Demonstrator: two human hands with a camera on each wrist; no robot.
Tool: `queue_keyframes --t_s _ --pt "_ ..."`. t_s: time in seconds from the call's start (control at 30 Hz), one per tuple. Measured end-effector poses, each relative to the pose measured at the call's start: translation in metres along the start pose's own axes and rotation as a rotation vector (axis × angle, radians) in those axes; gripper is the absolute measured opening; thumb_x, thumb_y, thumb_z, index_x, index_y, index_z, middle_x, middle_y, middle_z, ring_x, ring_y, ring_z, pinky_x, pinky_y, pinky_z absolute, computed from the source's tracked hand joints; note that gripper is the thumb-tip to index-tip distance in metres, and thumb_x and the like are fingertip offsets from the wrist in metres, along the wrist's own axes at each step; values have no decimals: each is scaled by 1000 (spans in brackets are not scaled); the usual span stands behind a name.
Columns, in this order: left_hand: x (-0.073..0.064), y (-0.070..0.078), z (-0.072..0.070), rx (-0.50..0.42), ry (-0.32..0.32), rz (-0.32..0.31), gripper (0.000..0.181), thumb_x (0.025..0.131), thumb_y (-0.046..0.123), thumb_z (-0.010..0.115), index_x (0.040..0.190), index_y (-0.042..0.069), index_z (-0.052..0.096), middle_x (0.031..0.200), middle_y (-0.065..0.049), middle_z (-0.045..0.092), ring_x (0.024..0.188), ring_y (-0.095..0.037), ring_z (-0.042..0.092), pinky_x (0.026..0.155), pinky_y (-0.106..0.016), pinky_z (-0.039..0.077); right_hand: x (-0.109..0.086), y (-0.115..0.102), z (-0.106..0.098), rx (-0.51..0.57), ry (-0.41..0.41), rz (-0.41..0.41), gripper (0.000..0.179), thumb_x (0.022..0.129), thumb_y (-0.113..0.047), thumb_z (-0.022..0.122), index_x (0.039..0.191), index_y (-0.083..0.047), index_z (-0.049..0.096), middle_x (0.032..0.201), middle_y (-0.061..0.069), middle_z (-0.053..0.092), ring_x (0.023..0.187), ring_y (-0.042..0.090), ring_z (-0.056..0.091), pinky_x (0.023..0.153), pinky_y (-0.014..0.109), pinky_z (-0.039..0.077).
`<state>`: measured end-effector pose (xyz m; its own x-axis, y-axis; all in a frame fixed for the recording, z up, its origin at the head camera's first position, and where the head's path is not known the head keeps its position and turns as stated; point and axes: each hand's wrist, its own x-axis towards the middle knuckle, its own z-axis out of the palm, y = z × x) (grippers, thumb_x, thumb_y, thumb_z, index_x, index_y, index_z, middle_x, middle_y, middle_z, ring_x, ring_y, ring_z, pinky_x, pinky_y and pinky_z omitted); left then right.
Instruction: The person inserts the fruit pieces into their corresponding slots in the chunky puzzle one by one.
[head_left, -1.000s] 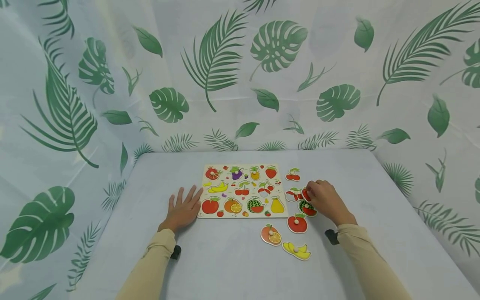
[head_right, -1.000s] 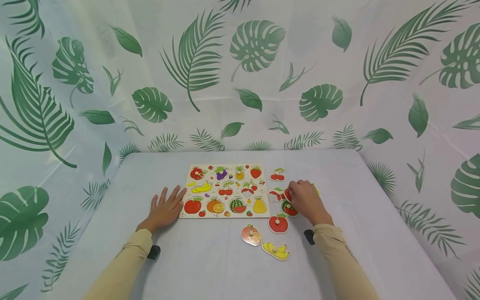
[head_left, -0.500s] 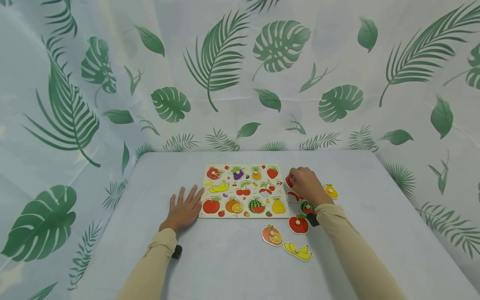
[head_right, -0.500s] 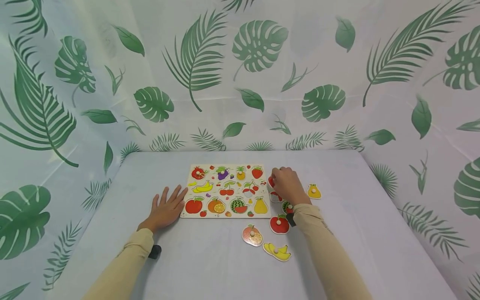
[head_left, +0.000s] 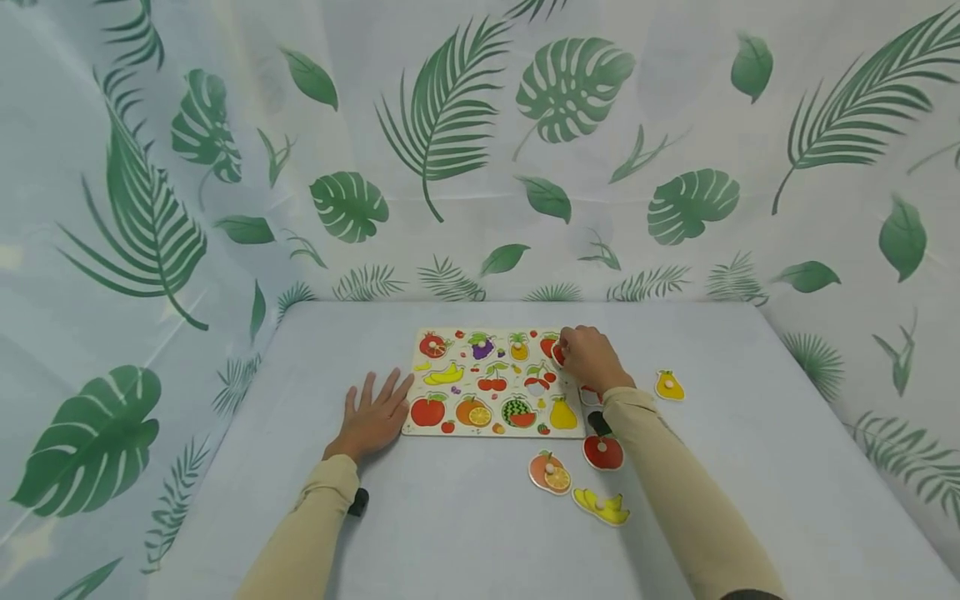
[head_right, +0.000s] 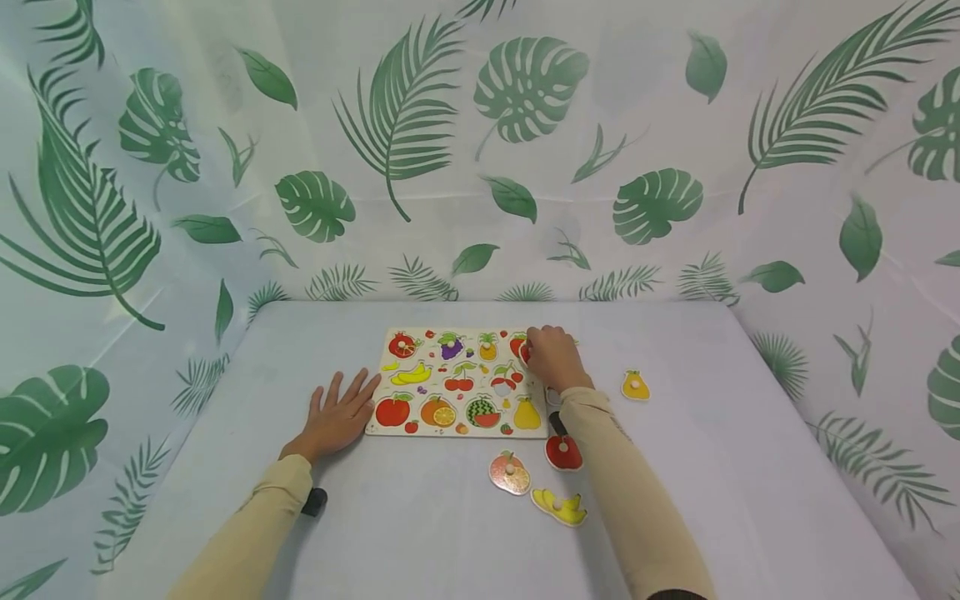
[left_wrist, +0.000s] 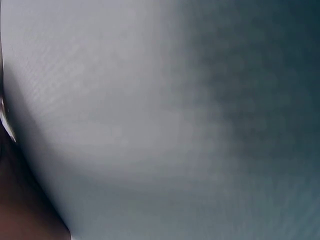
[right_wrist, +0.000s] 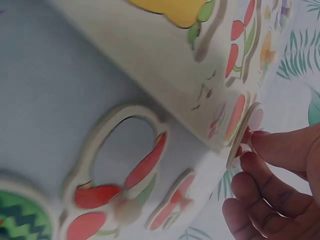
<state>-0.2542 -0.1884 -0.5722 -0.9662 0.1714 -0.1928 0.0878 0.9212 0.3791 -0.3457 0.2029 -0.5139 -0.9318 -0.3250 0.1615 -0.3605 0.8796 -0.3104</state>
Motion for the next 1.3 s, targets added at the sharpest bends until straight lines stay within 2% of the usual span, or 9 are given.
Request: queue_keyframes --t_s 0.23,0.5,0.77,1.03,1.3 --pt "-1 2 -3 -3 -3 3 61 114 39 33 172 21 26 179 -10 13 162 -44 -7 124 -67 -9 18 -7 7 -2 5 -18 7 95 8 65 96 6 71 88 20 67 78 35 60 75 50 57" --pt "6 -3 5 8 -15 -7 63 113 41 30 173 24 21 180 -6 8 162 -42 -12 124 -65 -12 32 -8 16 -10 -82 71 3 97 3 69 98 5 70 92 19 68 81 34 60 78 48 57" --pt "7 -4 5 -5 -10 -3 62 114 40 32 173 23 22 180 -7 9 162 -43 -11 124 -66 -12 37 -6 17 12 -91 72 6 99 4 64 96 6 68 87 19 66 78 33 58 75 45 54" --pt "6 -5 5 -3 -5 -1 62 114 39 32 173 22 22 180 -8 9 162 -43 -10 124 -66 -11 38 -2 25 33 -74 79 7 100 6 63 100 7 70 89 19 66 80 34 58 79 46 55" --pt "1 2 -2 -1 -4 -6 62 114 38 33 172 21 25 180 -8 12 162 -43 -7 125 -65 -9 38 -1 28 54 -55 87 10 100 6 61 102 8 71 91 21 68 81 35 59 80 46 56"
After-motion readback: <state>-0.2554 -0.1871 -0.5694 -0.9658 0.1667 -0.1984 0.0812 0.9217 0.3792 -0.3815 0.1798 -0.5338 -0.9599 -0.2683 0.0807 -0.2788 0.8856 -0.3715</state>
